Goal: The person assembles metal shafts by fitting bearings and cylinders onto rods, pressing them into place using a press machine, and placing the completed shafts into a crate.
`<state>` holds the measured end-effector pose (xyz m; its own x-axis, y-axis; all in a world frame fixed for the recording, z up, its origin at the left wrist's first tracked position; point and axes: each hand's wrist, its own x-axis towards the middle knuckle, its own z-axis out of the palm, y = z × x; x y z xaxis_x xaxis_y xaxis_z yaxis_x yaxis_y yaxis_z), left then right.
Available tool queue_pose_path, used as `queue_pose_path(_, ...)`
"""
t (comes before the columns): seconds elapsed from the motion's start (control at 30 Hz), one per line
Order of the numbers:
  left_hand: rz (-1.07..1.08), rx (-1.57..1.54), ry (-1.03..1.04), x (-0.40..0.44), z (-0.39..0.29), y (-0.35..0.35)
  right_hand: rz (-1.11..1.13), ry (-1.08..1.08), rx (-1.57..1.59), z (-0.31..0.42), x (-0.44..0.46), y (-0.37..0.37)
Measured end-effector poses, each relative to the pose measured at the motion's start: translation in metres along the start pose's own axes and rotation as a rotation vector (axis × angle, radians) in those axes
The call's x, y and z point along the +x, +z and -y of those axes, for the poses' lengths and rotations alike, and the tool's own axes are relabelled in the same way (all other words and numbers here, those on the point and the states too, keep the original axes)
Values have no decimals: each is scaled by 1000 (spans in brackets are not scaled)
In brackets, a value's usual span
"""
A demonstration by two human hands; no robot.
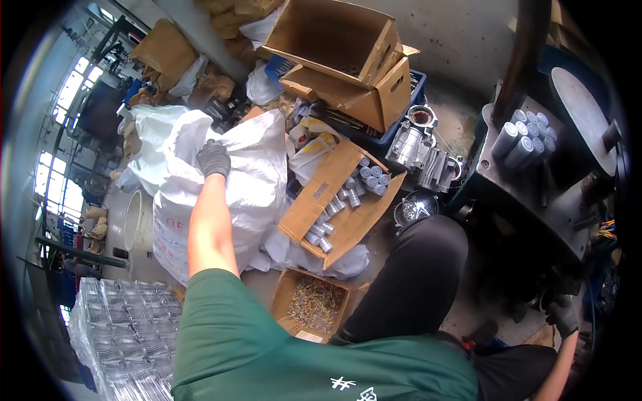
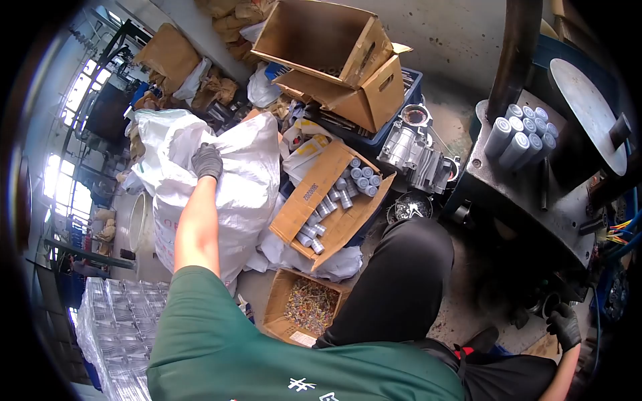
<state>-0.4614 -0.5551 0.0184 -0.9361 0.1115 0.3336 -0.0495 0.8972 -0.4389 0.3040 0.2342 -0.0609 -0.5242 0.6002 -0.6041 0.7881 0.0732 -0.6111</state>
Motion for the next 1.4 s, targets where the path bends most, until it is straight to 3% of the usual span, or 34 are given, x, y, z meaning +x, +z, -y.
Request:
queue_pose_path(0.3,-496,-196,-333,15,218,-149,107,-327,114,-19,63,-6)
queue_pose_path(0.33,-545,-230,-381,7,239,-174,134,-285,72,18,37,1)
queue_pose_path(0.43,-764,-308,-464,-10,315,-215,129,-403,109,16,50,10)
queue_pose_path(0.47,-759,-435,-387,-23,337,-221,154,-395,124,18,49,9)
queue_pose_path(0.6,-455,-231,-208,-44,427,-214,158,-393,82,20,36,2)
queue_pose_path(0.63,-429,-424,-332,-56,424,-231,17,-404,85,-1,49,1)
queue_pose_path(0.7,-380,-418,-454,-71,421,-255,64,-412,5,-10,53,-12)
queue_pose_path(0.83,-408,-561,-459,-76,425,-272,57,-464,103,-38,74,-18)
queue_pose_path(0.9,-518,-538,-416,-78,414,-289,44,-458,102,-39,75,-18)
queue_pose_path(0.97,-788,-458,-525,-53,429,-278,70,-455,109,-34,71,-19)
queue_pose_path(1.1,-728,-596,-433,-61,393,-293,76,-485,118,-50,92,-23)
queue_pose_path(1.17,-701,-573,-279,-66,365,-294,188,-465,130,-44,87,-25)
queue_pose_path(1.27,-1083,-598,-80,-77,316,-281,279,-447,196,-35,76,-23)
queue_pose_path(1.3,-1022,-601,61,-85,299,-276,293,-444,232,-30,70,-18)
queue_pose_path(1.33,-761,-699,84,-96,277,-266,294,-426,234,-27,66,-17)
queue_pose_path(1.4,-405,-636,324,-113,241,-240,221,-393,211,-23,61,-13)
